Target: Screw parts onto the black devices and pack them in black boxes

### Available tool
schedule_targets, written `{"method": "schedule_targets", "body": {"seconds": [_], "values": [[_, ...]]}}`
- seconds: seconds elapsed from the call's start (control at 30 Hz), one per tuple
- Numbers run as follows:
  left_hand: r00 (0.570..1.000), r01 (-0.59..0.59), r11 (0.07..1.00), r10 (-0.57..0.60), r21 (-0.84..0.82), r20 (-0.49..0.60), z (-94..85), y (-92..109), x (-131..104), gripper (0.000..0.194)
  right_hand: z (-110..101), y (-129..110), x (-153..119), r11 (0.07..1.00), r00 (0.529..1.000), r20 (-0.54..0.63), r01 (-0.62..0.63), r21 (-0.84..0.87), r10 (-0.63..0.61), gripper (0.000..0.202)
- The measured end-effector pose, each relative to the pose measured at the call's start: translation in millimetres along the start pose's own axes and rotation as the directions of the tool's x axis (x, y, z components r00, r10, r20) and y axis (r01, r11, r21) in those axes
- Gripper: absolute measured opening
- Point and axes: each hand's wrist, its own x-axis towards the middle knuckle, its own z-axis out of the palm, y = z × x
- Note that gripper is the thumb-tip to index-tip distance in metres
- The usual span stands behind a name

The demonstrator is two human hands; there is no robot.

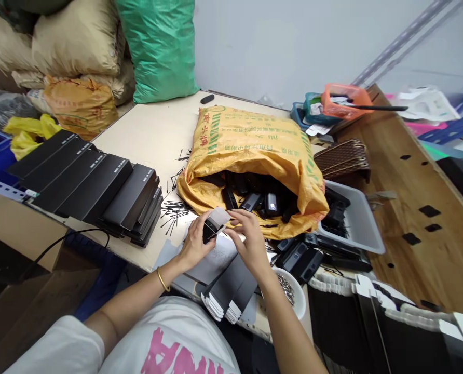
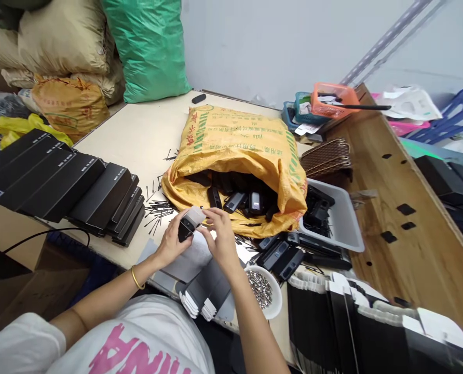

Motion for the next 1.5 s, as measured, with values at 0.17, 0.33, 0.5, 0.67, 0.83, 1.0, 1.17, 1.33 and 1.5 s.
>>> {"method": "schedule_targets", "body": {"seconds": [0.17, 0.33, 0.5, 0.67, 0.83, 1.0, 1.17, 1.33, 1.5], "values": [[1.0, -0.016, 0.994, 0.017, -0.108, 0.007, 8.9, -5.3, -4.3, 0.045, 39.3, 9.5, -10.2, 0.96, 0.977, -0.099, -0.162, 0.23, 0.188, 0.024], [0.996, 0.002, 0.973, 0.018, -0.229, 0.084, 7.4, -7.0, -3.0, 0.07, 69.7, 4.7, -23.3, 0.998, 0.944, -0.33, 0.003, 0.063, 0.018, 0.019], [0.998, 0.018, 0.971, -0.003, -0.24, 0.063, 8.9, -7.3, -1.8, 0.079, 70.0, 6.5, -25.8, 0.995, 0.947, -0.312, 0.098, 0.03, -0.084, 0.018], [0.998, 0.041, 0.969, -0.03, -0.244, 0.047, 18.4, -9.1, 1.0, 0.071, 62.2, 9.4, -17.6, 0.997, 0.943, -0.331, 0.048, 0.064, -0.024, 0.02], [0.997, 0.023, 0.981, -0.008, -0.194, 0.078, 18.1, -19.2, -5.1, 0.071, 66.9, 13.0, -27.4, 0.961, 0.909, -0.314, 0.248, -0.125, -0.275, 0.018], [0.996, -0.049, 0.997, 0.053, -0.065, 0.071, 16.1, -30.3, -11.2, 0.08, 67.1, 10.9, -35.0, 0.951, 0.92, -0.25, 0.277, -0.136, -0.303, 0.023], [0.992, -0.109, 0.994, 0.108, 0.015, 0.066, 18.5, -32.3, -10.9, 0.085, 55.6, 8.9, -23.2, 0.999, 0.967, -0.256, -0.008, 0.033, 0.016, 0.026], [0.997, -0.075, 0.996, 0.074, 0.041, 0.026, 20.7, -31.6, -11.9, 0.091, 55.2, 13.9, -19.1, 0.994, 0.993, -0.103, 0.075, 0.086, -0.066, 0.02], [0.998, -0.054, 0.997, 0.053, 0.048, 0.033, 21.2, -28.2, -12.1, 0.09, 58.9, 15.7, -17.5, 0.992, 0.981, -0.188, -0.02, 0.122, 0.043, 0.019]]}}
